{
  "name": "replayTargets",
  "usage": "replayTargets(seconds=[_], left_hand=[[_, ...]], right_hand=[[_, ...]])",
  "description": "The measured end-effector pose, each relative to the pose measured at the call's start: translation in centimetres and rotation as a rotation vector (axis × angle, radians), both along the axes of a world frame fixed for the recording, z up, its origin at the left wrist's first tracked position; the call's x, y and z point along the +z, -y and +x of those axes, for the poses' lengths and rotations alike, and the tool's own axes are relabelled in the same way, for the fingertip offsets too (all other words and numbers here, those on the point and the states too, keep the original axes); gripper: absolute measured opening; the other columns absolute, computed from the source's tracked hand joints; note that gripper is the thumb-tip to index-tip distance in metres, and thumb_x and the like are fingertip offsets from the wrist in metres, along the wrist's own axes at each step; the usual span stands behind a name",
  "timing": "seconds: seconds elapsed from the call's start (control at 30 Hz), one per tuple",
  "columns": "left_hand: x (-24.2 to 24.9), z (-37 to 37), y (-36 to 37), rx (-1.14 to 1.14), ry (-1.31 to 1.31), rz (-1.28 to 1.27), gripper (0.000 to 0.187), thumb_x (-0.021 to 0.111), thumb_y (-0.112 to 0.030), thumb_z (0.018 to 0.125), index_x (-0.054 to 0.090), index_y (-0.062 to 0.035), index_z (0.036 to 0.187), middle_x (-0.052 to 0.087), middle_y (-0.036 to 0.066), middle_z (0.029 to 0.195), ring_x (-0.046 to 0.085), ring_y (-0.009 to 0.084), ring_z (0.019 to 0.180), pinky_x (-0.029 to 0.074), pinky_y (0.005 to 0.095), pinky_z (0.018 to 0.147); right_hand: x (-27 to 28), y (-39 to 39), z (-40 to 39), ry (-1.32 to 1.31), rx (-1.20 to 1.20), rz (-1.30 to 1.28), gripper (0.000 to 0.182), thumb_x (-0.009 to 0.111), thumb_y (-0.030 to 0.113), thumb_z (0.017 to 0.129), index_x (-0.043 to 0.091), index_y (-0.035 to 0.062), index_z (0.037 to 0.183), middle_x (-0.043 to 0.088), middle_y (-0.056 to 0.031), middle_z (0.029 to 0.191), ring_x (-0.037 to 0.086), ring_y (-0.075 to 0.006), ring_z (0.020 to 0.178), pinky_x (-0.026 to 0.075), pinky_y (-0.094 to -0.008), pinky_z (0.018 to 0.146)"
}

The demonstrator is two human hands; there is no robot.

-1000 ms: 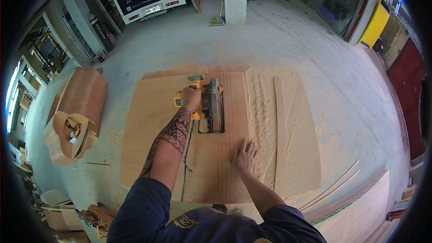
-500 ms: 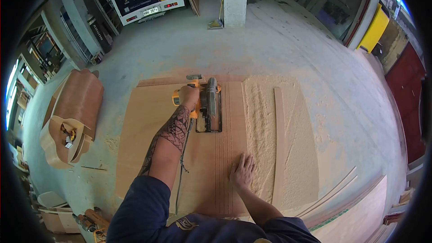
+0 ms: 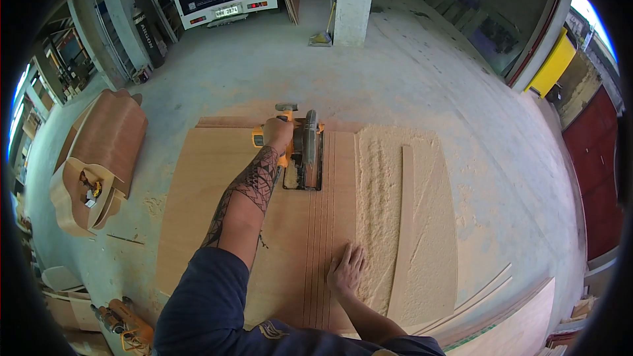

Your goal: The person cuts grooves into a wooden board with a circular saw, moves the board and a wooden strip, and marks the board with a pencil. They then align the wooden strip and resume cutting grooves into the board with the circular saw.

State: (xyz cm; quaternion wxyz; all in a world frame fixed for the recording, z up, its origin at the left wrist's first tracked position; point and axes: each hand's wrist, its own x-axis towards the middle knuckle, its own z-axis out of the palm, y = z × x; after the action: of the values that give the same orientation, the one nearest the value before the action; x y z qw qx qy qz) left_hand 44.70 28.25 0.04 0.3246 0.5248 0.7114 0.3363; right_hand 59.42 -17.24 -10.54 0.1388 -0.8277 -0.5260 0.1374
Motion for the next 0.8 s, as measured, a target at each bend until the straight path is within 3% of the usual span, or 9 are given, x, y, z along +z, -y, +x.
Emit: replayTargets(seconds=[0.53, 0.8], left_hand=[[1.7, 1.8, -4.6, 0.020, -0.076, 0.119, 0.034, 0.071, -0.027, 0.088, 0.074, 0.0067, 0.093, 0.076, 0.026, 0.093, 0.076, 0.0389, 0.087, 0.059, 0.0497, 0.074], [2.2, 2.0, -7.4, 0.031, 0.013, 0.042, 0.037, 0.072, -0.031, 0.087, 0.073, 0.0065, 0.093, 0.075, 0.026, 0.089, 0.075, 0.0393, 0.084, 0.059, 0.0505, 0.073]], right_hand=[[0.1, -0.3, 0.0, -0.031, -0.005, -0.009, 0.071, 0.048, 0.036, 0.104, 0.029, -0.0003, 0.162, 0.027, -0.0350, 0.164, 0.022, -0.0480, 0.156, 0.014, -0.0559, 0.129], [-0.2, -0.1, 0.2, -0.044, -0.008, -0.023, 0.069, 0.048, 0.036, 0.103, 0.031, 0.0018, 0.161, 0.025, -0.0323, 0.167, 0.021, -0.0436, 0.158, 0.015, -0.0540, 0.129]])
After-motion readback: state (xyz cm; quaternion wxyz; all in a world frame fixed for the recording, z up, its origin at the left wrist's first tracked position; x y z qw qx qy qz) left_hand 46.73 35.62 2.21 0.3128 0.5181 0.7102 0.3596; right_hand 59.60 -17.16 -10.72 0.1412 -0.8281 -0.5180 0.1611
